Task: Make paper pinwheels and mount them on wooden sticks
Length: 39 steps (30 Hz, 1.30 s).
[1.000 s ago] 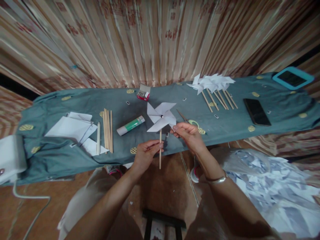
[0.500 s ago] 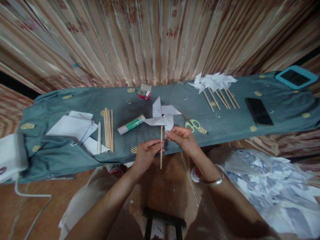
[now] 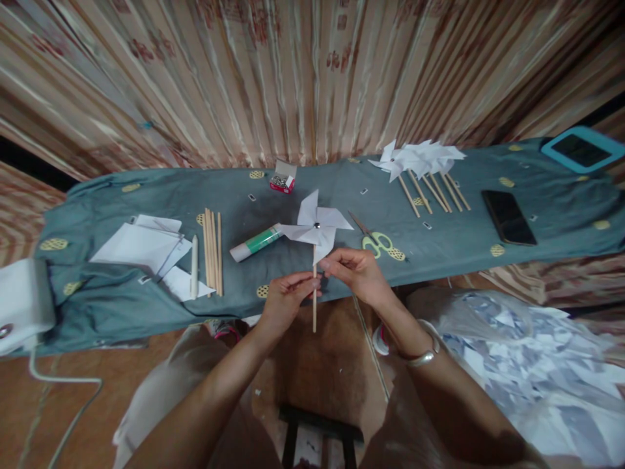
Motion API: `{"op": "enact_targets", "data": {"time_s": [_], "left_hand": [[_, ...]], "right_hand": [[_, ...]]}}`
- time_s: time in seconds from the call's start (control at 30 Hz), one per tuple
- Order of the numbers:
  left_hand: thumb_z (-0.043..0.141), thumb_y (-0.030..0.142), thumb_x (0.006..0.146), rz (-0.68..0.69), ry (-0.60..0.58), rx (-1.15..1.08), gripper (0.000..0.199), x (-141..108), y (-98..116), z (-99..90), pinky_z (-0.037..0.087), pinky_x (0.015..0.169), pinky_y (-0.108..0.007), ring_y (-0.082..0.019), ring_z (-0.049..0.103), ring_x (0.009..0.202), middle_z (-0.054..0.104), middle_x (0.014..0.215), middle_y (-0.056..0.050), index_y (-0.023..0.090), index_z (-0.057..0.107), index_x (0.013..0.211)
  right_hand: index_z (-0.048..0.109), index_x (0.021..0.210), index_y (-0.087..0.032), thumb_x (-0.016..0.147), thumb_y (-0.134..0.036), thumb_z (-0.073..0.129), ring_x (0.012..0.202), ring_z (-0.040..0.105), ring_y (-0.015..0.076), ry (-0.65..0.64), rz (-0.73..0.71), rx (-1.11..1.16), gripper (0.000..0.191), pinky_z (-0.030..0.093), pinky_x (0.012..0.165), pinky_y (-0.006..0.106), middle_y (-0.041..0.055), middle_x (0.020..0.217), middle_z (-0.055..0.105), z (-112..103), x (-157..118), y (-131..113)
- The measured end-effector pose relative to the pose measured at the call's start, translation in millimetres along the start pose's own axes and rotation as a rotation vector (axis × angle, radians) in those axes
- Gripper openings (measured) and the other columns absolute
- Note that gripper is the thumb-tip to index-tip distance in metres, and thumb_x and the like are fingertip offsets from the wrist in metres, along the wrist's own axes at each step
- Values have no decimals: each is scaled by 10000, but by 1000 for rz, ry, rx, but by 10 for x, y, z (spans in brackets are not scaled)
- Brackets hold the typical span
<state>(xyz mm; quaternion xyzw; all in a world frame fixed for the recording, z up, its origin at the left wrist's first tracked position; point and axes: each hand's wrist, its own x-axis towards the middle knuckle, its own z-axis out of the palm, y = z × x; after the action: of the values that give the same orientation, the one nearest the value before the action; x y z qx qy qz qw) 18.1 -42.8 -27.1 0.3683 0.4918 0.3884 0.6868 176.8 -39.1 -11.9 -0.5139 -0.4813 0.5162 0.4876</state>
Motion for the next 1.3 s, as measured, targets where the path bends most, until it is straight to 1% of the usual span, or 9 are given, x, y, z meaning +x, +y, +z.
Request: {"op": "enact_targets", "data": {"time_s": [0.1, 0.23, 0.33, 0.4, 0.53, 0.7, 0.83, 1.07, 1.3], "left_hand": [[880, 386, 537, -23, 15, -18, 327, 0, 1, -8, 563, 643, -270, -139, 666, 584, 771, 769, -45, 162, 787, 756], [893, 390, 504, -50, 18, -36, 348, 0, -17, -11, 563, 640, -278, -137, 659, 570, 767, 752, -46, 159, 783, 740], [894, 380, 500, -73, 0, -38, 340, -5, -22, -5, 561, 641, -273, -135, 658, 572, 763, 732, -41, 161, 784, 735], [890, 365, 506, -90, -16, -34, 320, -10, -22, -2, 556, 633, -262, -128, 654, 564, 761, 725, -36, 162, 785, 730], [876, 344, 536, -101, -43, -17, 291, -20, -23, -8, 550, 636, -253, -128, 657, 570, 753, 702, -32, 158, 787, 740], [874, 338, 534, -101, -57, -18, 288, -18, -32, -18, 549, 632, -252, -124, 649, 562, 747, 682, -25, 159, 787, 743], [878, 340, 527, -103, -56, -16, 292, -8, -36, -34, 548, 632, -256, -128, 650, 559, 748, 678, -28, 161, 787, 738], [881, 347, 525, -96, -42, -17, 300, -10, -15, -42, 549, 630, -242, -121, 652, 559, 743, 670, -23, 161, 789, 741], [891, 371, 508, -79, -32, -22, 326, -20, -14, -35, 566, 646, -258, -124, 652, 564, 747, 682, -23, 163, 787, 736]], "right_hand": [[664, 540, -207, 684, -607, 743, 478, 483, 91, 89, -57, -51, 433, 384, 498, 247, -9, 520, 635, -132, 12, -49], [676, 554, -197, 669, -576, 765, 452, 451, 75, 294, -86, 0, 406, 362, 475, 227, -6, 524, 644, -349, 94, -50], [698, 612, -201, 612, -533, 805, 483, 477, 80, 450, -101, 51, 349, 393, 497, 224, -1, 595, 683, -436, 163, -16], [718, 659, -206, 585, -511, 817, 542, 533, 98, 492, -105, 38, 329, 440, 549, 236, 9, 669, 715, -444, 194, 15], [736, 695, -205, 581, -505, 809, 651, 605, 130, 480, -69, 12, 329, 494, 655, 266, 20, 738, 736, -412, 225, 73], [733, 754, -198, 602, -521, 795, 715, 637, 151, 500, -95, -7, 363, 506, 691, 280, 35, 792, 744, -420, 251, 94], [729, 742, -201, 609, -535, 788, 668, 612, 133, 439, -67, 4, 365, 493, 649, 266, 29, 775, 733, -415, 252, 84], [726, 635, -214, 537, -476, 841, 547, 530, 104, 301, 4, 20, 302, 445, 552, 247, -12, 596, 667, -310, 230, 50], [701, 601, -209, 504, -532, 856, 510, 493, 93, 248, 35, 39, 371, 419, 517, 242, -27, 541, 619, -256, 203, 35]]}}
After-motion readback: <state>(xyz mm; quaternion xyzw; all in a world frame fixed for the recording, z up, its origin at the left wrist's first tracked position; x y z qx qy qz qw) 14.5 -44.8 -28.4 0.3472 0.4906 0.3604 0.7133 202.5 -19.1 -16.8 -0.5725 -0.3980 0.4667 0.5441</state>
